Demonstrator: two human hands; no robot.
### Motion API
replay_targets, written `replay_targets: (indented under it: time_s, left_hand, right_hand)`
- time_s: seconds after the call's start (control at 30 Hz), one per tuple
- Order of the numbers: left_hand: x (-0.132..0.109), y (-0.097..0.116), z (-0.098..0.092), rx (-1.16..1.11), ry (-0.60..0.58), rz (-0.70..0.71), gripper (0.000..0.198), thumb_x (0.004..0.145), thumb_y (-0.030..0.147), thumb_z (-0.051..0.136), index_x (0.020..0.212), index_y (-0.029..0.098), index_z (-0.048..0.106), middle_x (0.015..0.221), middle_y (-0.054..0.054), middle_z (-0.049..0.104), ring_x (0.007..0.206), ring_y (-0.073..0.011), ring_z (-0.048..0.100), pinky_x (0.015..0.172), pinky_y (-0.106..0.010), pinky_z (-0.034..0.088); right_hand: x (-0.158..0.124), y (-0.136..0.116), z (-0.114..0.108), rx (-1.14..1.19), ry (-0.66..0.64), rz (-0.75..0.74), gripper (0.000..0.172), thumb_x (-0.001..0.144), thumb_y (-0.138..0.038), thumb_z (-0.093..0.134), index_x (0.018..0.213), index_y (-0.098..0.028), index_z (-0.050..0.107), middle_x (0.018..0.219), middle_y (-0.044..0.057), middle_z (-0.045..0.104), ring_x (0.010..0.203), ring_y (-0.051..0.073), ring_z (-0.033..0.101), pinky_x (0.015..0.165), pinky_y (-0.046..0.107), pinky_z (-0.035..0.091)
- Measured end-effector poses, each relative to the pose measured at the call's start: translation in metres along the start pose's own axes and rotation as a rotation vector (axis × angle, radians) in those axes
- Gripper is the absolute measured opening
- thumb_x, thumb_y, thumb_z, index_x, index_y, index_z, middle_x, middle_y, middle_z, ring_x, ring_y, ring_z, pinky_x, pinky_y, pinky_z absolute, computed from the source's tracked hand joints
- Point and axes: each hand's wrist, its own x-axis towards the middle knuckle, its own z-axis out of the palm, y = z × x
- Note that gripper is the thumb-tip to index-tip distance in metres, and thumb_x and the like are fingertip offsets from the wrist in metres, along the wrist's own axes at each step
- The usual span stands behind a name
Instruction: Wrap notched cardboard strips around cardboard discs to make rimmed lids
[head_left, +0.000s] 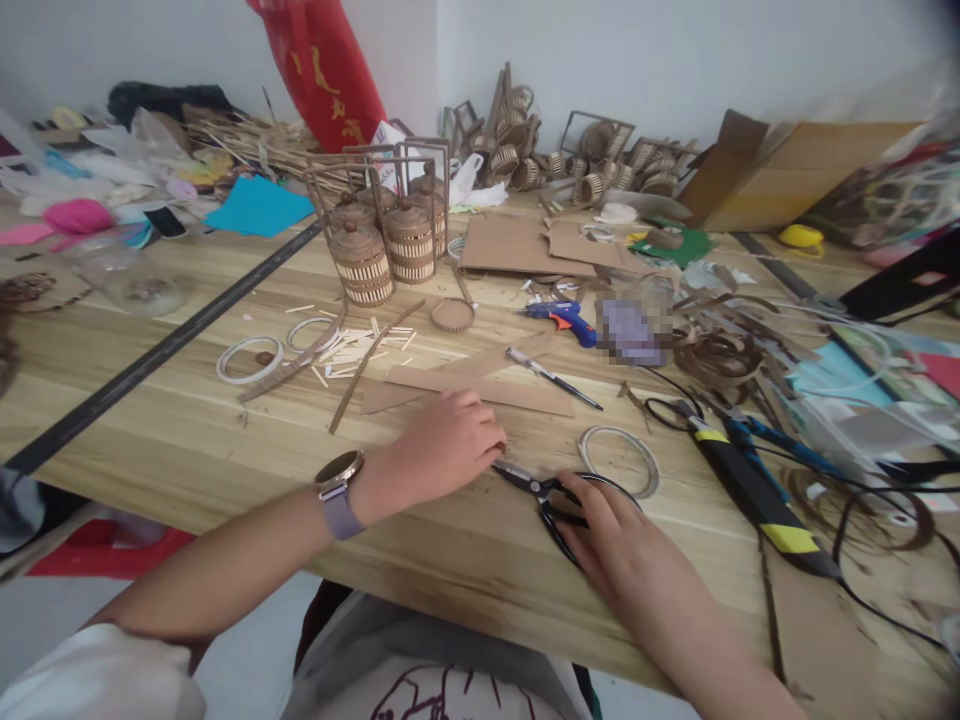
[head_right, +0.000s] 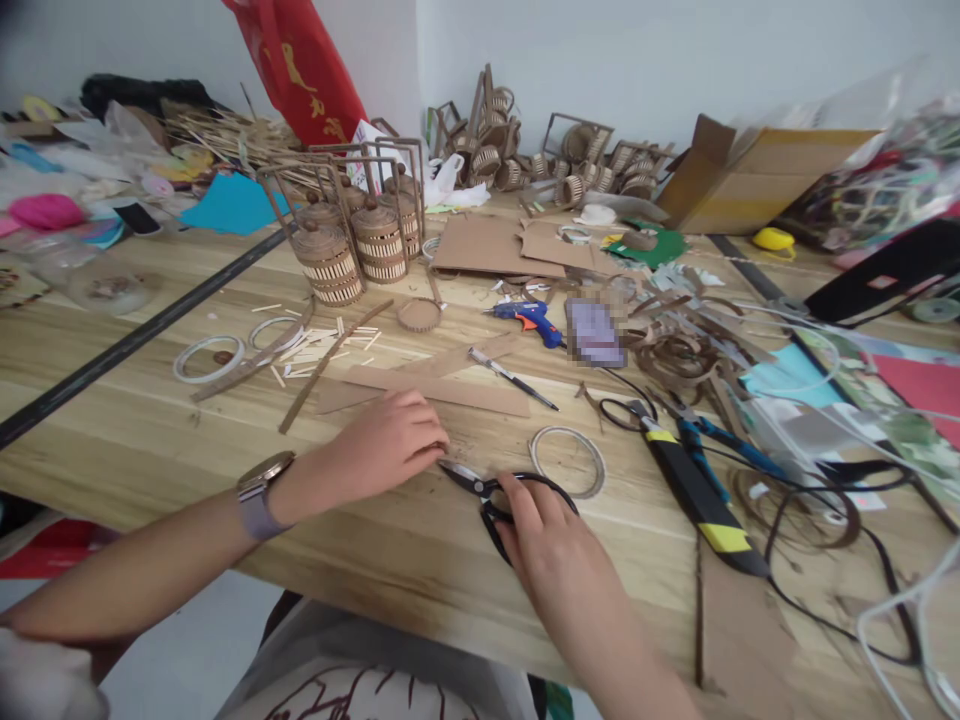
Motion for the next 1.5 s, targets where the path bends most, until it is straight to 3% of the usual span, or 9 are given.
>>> replay_targets:
  time_s: [0.13, 0.23, 0.33, 0.43, 0.7, 0.9, 1.3, 1.5]
  left_hand:
    - [-0.003, -0.002, 0.002, -0.161, 0.099, -0.097, 0.017, 0.088, 0.011, 0.055, 0.088, 0.016, 0.071, 0.094, -0.007, 0.071, 0.085, -0.0198, 0.063, 0.079, -0.032, 0.048]
    - [-0.005, -0.001, 0.002, -0.241, 0.133, -0.178, 0.021, 0.086, 0.011, 0.055, 0.099, 0.016, 0.070, 0.084, -0.003, 0.071, 0.071, -0.0151, 0.063, 0.065, -0.025, 0.047]
    - [-0.007, 0.001, 0.002, -0.497, 0.092, -0.280, 0.029, 0.082, 0.013, 0.055, 0.106, 0.019, 0.071, 0.067, 0.003, 0.065, 0.059, -0.0117, 0.057, 0.055, -0.021, 0.041]
    - [-0.007, 0.002, 0.004, -0.691, -0.004, -0.342, 0.027, 0.081, 0.014, 0.050, 0.091, 0.018, 0.075, 0.065, 0.002, 0.064, 0.055, -0.0111, 0.054, 0.051, -0.021, 0.037]
    - [-0.007, 0.010, 0.011, -0.722, -0.026, -0.263, 0.014, 0.080, 0.026, 0.064, 0.081, 0.016, 0.074, 0.074, -0.001, 0.070, 0.064, -0.0133, 0.059, 0.058, -0.022, 0.042]
    - [-0.011, 0.012, 0.021, -0.697, 0.006, -0.258, 0.016, 0.085, 0.021, 0.058, 0.072, 0.016, 0.067, 0.068, 0.000, 0.067, 0.062, -0.0129, 0.057, 0.057, -0.023, 0.039]
    - [-0.015, 0.021, 0.022, -0.583, 0.289, -0.326, 0.017, 0.090, 0.019, 0.050, 0.073, 0.018, 0.056, 0.076, -0.001, 0.061, 0.074, -0.0160, 0.056, 0.068, -0.027, 0.040]
    - [-0.011, 0.005, 0.003, -0.652, 0.528, -0.534, 0.022, 0.095, 0.032, 0.045, 0.078, 0.020, 0.053, 0.069, 0.002, 0.053, 0.065, -0.0150, 0.049, 0.060, -0.026, 0.037]
  right_hand:
    - [0.000, 0.002, -0.006, 0.001, -0.054, 0.019, 0.038, 0.095, -0.035, 0.050, 0.130, -0.019, 0.050, 0.092, 0.010, 0.064, 0.079, 0.025, 0.069, 0.063, 0.036, 0.058]
    - [0.002, 0.000, -0.012, -0.043, -0.043, 0.017, 0.049, 0.090, -0.048, 0.058, 0.129, -0.019, 0.053, 0.088, 0.008, 0.058, 0.077, 0.027, 0.064, 0.064, 0.039, 0.055]
    - [0.004, -0.003, -0.017, -0.146, 0.014, 0.001, 0.049, 0.091, -0.049, 0.056, 0.129, -0.018, 0.054, 0.086, 0.008, 0.055, 0.079, 0.028, 0.058, 0.066, 0.040, 0.051]
    - [0.005, -0.004, -0.021, -0.220, 0.046, -0.021, 0.046, 0.094, -0.047, 0.051, 0.127, -0.015, 0.055, 0.085, 0.009, 0.054, 0.079, 0.028, 0.053, 0.068, 0.040, 0.048]
    - [0.009, -0.011, -0.026, -0.280, 0.068, -0.036, 0.043, 0.096, -0.043, 0.048, 0.127, -0.014, 0.056, 0.085, 0.009, 0.053, 0.080, 0.028, 0.049, 0.068, 0.039, 0.043]
    - [0.012, -0.017, -0.026, -0.281, 0.080, -0.037, 0.042, 0.095, -0.041, 0.049, 0.126, -0.013, 0.056, 0.086, 0.009, 0.052, 0.078, 0.028, 0.048, 0.067, 0.038, 0.042]
    - [0.012, -0.028, -0.017, -0.221, 0.102, 0.036, 0.040, 0.094, -0.040, 0.049, 0.124, -0.013, 0.051, 0.093, 0.012, 0.054, 0.084, 0.030, 0.052, 0.070, 0.041, 0.046]
    - [0.006, -0.028, -0.010, -0.120, 0.065, 0.071, 0.035, 0.089, -0.035, 0.056, 0.118, -0.016, 0.054, 0.092, 0.011, 0.056, 0.084, 0.030, 0.055, 0.070, 0.044, 0.050]
